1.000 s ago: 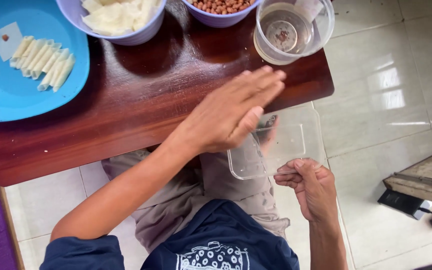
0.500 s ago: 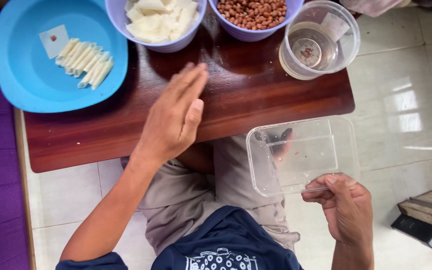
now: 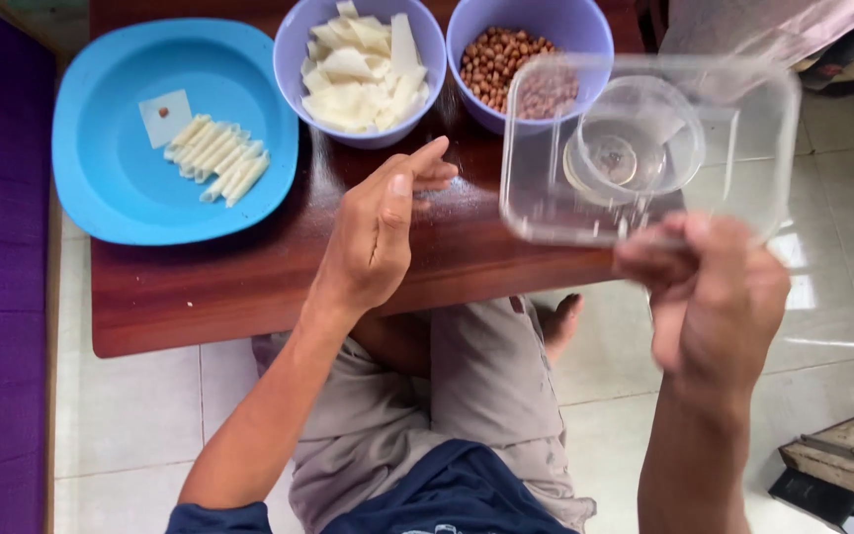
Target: Rolling individual peanuts into small square wrappers to prepare snacks.
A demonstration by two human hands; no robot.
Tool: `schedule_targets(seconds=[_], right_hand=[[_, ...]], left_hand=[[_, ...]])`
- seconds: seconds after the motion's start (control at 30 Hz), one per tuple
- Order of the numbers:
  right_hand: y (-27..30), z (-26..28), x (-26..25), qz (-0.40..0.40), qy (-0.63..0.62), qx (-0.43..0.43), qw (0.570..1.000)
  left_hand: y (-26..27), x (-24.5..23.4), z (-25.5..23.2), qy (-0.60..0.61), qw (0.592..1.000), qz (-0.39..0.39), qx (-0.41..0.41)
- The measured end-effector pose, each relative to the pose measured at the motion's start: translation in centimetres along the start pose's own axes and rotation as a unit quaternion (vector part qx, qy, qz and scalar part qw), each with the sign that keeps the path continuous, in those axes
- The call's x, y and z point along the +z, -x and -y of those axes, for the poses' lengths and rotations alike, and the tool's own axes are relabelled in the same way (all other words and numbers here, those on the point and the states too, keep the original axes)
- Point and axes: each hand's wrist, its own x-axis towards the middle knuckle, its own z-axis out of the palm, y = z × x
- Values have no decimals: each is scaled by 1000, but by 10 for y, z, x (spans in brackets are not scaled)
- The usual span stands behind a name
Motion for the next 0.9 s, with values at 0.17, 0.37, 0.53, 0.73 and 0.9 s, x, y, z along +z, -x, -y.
schedule_targets(seconds=[0.17, 0.37, 0.53, 0.73, 0.9], right_hand=[[-62, 9, 41, 56, 169, -204, 963], [-78, 3, 65, 88, 385, -386, 834], [-67, 3, 65, 93, 455, -404, 788], [-62, 2, 57, 96, 457, -417, 780], [-57, 3, 54, 84, 440, -430, 784]], left_hand=[[-31, 9, -18, -72, 991, -60, 95], [-58, 15, -4, -108, 981, -90, 132], [-58, 16, 3, -103, 984, -85, 115], [-57, 15, 1, -95, 985, -81, 116], [-56, 19, 2, -98, 985, -75, 123]])
